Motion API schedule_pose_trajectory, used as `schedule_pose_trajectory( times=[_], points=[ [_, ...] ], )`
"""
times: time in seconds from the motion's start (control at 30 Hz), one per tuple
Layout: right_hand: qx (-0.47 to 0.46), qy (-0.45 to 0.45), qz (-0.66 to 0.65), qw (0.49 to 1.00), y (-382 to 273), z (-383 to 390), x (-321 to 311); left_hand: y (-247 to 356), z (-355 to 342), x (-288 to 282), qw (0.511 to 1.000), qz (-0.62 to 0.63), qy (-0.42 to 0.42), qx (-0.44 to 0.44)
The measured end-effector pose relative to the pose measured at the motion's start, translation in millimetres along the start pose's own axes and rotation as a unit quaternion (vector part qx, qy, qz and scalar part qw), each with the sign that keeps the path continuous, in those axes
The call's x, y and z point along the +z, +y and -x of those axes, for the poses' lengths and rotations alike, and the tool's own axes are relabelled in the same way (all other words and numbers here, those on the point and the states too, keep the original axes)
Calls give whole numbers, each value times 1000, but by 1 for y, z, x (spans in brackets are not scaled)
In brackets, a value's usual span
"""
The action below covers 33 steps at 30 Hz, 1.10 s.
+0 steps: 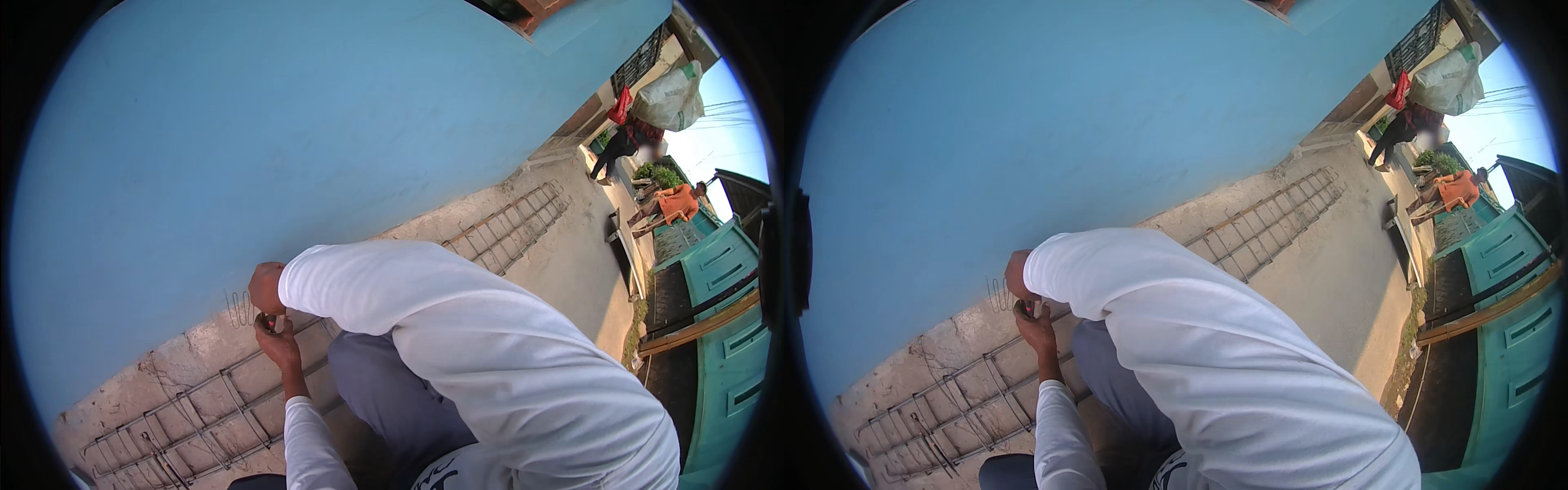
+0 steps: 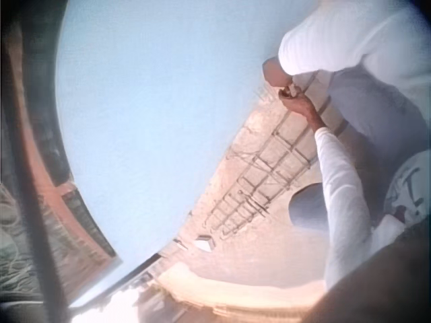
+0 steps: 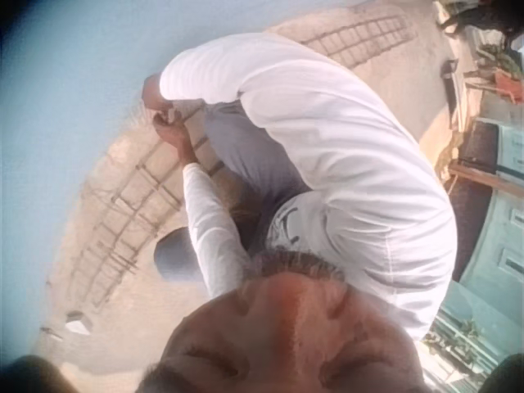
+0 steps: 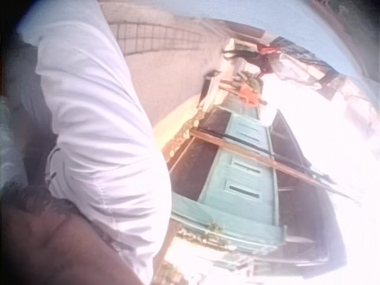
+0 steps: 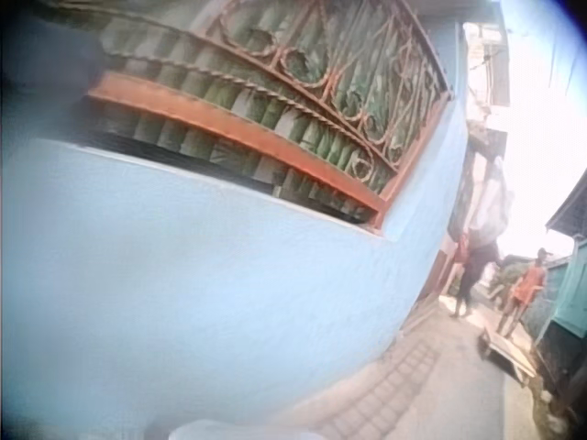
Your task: The person ties a metal rebar grid on the ground using wire and pliers. They work alongside another person who is also tying rebar. The person uses pliers to twist and secure the wire around the rebar intersections.
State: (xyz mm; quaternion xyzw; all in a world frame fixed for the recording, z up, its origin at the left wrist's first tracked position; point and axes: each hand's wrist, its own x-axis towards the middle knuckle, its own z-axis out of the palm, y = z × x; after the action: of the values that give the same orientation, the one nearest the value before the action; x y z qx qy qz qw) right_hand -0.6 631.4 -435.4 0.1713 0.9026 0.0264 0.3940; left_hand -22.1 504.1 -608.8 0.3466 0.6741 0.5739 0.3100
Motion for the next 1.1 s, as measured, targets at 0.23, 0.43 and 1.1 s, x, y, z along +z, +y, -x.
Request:
schedule_pose_trajectory(
  times=[0.23, 0.43, 1.1],
  points=[
    [79, -117, -227, 963, 6, 23, -8, 14, -15, -11, 984, -107, -133, -44],
    [-113, 332, 356, 866, -13, 36, 24, 0, -33, -31, 983, -22, -163, -84],
    [154, -364, -326, 859, 6, 5, -30, 16, -3, -35, 982, -120, -141, 22]
  ],
)
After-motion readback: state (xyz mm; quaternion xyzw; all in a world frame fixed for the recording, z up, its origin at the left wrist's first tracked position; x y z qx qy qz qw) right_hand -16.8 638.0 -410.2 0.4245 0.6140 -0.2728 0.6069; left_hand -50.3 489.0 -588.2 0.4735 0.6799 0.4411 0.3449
